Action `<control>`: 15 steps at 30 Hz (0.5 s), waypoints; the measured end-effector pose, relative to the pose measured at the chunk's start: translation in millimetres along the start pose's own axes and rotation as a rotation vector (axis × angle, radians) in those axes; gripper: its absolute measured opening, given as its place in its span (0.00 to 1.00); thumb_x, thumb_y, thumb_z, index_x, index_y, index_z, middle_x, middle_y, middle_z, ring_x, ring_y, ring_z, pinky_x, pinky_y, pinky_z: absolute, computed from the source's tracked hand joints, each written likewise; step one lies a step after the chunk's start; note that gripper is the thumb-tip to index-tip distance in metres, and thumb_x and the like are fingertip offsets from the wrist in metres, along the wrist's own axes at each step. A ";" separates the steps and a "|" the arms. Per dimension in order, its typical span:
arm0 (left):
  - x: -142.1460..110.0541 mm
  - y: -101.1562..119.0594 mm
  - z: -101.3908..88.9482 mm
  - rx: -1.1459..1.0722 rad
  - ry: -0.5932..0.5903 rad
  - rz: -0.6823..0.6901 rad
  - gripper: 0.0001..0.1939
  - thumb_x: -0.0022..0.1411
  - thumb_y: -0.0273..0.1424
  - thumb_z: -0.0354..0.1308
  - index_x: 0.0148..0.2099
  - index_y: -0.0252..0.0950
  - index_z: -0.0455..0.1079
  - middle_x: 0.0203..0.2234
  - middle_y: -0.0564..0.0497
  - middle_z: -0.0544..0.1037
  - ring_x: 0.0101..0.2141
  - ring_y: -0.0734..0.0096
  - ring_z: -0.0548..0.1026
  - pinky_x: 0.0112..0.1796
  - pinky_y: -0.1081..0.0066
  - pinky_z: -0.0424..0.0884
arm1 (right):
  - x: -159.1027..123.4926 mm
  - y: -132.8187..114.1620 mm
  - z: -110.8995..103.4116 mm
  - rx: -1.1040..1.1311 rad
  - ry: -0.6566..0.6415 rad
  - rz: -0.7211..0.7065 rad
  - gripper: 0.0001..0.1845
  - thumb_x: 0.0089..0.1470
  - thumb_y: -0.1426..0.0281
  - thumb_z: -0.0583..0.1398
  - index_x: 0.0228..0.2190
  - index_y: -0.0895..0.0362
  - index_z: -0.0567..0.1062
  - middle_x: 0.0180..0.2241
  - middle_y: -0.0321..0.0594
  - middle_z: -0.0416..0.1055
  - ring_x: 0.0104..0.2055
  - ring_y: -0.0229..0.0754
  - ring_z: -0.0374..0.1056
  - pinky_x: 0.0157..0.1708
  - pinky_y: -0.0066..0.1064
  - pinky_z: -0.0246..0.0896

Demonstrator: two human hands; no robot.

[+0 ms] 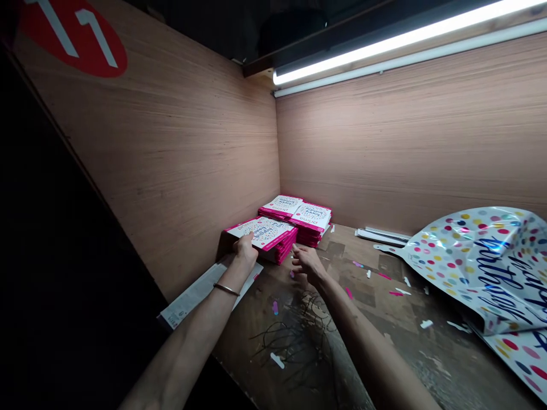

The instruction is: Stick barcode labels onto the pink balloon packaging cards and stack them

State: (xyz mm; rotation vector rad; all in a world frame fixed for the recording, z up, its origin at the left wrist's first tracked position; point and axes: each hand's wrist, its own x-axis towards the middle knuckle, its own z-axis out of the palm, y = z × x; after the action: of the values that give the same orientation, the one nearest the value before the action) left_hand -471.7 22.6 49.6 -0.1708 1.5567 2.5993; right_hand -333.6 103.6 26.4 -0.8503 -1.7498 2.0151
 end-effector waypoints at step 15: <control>17.4 -6.9 7.1 0.042 0.104 -0.201 0.12 0.61 0.33 0.53 0.45 0.32 0.66 0.38 0.48 0.72 0.34 0.71 0.73 0.33 0.67 0.72 | 53.5 0.8 20.9 0.105 0.075 0.180 0.14 0.58 0.63 0.55 0.39 0.61 0.69 0.33 0.38 0.68 0.29 0.34 0.66 0.26 0.28 0.65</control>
State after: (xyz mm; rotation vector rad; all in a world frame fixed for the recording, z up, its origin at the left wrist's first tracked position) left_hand -488.2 32.8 44.3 -0.4417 1.5364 2.4371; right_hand -387.6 119.9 15.4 -1.0682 -1.5619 2.1365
